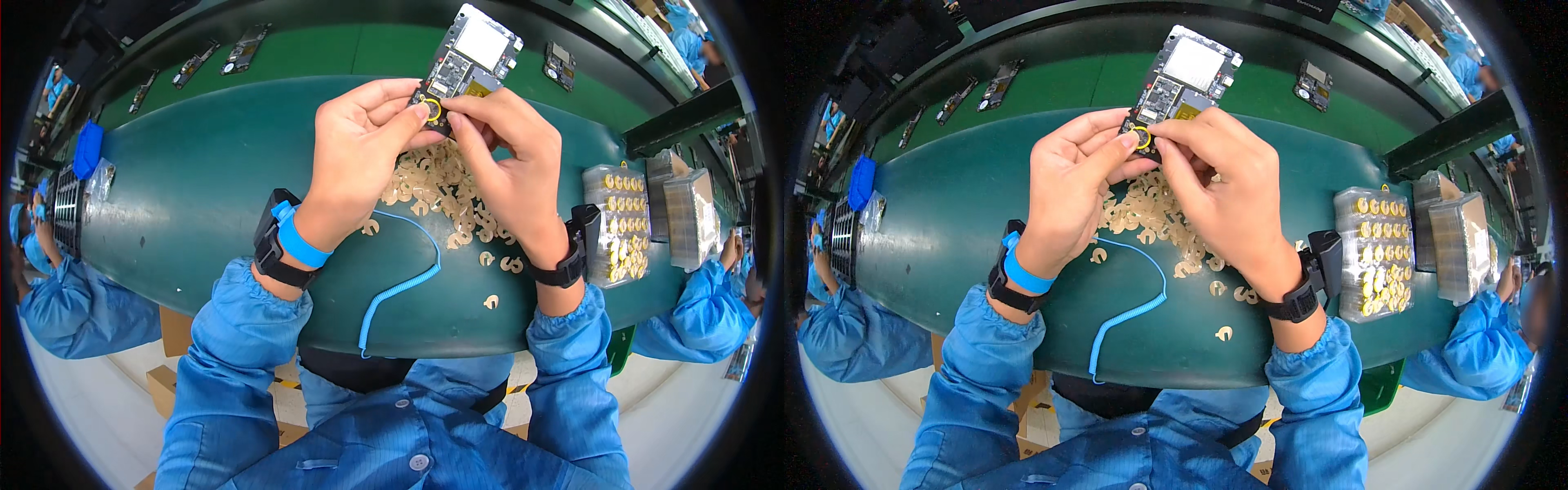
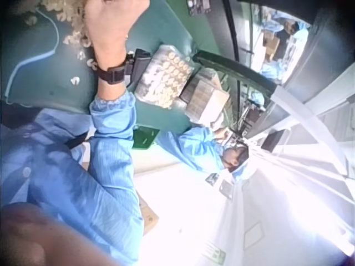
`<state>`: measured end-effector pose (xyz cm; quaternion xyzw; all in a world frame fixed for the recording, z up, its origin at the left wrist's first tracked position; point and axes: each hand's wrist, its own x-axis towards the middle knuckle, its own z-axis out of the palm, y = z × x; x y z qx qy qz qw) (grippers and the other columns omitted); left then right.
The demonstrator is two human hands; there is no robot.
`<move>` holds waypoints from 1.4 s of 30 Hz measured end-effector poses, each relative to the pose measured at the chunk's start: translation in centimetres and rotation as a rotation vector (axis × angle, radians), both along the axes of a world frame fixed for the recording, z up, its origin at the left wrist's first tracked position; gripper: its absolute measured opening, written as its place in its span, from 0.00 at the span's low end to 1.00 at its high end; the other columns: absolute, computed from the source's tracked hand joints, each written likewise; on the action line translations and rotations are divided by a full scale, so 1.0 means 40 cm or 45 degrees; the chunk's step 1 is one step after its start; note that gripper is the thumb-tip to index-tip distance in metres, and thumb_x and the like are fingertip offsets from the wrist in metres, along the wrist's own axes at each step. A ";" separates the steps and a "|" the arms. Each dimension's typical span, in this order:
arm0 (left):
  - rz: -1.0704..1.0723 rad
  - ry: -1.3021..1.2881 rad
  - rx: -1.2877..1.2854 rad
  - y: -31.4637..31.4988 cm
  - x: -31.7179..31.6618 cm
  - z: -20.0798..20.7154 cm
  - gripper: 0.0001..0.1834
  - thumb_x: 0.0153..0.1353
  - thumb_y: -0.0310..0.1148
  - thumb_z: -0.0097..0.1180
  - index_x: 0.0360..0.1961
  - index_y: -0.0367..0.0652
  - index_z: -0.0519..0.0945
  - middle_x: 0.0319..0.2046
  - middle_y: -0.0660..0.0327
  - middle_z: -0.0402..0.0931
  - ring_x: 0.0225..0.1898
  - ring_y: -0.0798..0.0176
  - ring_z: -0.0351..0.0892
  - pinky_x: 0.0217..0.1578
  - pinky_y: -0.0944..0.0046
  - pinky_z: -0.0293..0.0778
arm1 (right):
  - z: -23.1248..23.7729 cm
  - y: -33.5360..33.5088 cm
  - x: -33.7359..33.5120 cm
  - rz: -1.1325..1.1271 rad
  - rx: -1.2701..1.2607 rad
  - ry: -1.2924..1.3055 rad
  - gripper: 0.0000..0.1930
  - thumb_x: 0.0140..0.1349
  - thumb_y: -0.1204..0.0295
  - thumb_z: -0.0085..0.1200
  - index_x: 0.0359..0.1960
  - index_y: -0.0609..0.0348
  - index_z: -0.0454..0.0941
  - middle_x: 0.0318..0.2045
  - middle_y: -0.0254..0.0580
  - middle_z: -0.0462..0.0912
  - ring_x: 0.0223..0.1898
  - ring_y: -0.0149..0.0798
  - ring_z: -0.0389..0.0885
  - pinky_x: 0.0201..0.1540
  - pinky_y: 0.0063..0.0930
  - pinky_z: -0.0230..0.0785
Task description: Assembling electronic circuit boards and small components on a factory production line.
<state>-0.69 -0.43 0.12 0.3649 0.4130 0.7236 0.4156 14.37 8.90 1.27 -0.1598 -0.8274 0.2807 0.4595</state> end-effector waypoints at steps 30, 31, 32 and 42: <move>0.411 0.458 -0.232 0.049 -0.043 -0.115 0.20 0.63 0.19 0.58 0.57 0.27 0.77 0.49 0.45 0.84 0.45 0.60 0.87 0.41 0.65 0.83 | -0.021 0.134 0.002 -0.098 -1.010 -0.240 0.14 0.75 0.65 0.56 0.31 0.59 0.75 0.20 0.31 0.76 0.18 0.24 0.74 0.19 0.20 0.64; 0.396 0.455 -0.223 0.048 -0.045 -0.115 0.20 0.63 0.19 0.58 0.57 0.27 0.77 0.49 0.45 0.84 0.45 0.60 0.87 0.41 0.65 0.83 | -0.020 0.168 -0.009 -0.094 -1.018 -0.292 0.15 0.75 0.65 0.56 0.28 0.58 0.73 0.19 0.31 0.76 0.16 0.26 0.72 0.19 0.22 0.63; 0.334 0.362 -0.200 0.051 -0.040 -0.110 0.17 0.63 0.19 0.57 0.54 0.27 0.78 0.48 0.47 0.84 0.43 0.60 0.87 0.39 0.65 0.83 | -0.029 0.218 -0.007 -0.142 -1.029 -0.326 0.17 0.75 0.64 0.55 0.27 0.57 0.72 0.18 0.32 0.75 0.15 0.27 0.70 0.19 0.25 0.61; 0.192 0.292 -0.154 0.059 -0.032 -0.123 0.09 0.67 0.20 0.53 0.46 0.31 0.81 0.41 0.54 0.85 0.39 0.63 0.88 0.32 0.67 0.82 | -0.016 0.289 0.084 -0.741 -0.561 -0.170 0.22 0.68 0.80 0.52 0.64 0.64 0.73 0.34 0.42 0.86 0.32 0.38 0.87 0.32 0.28 0.77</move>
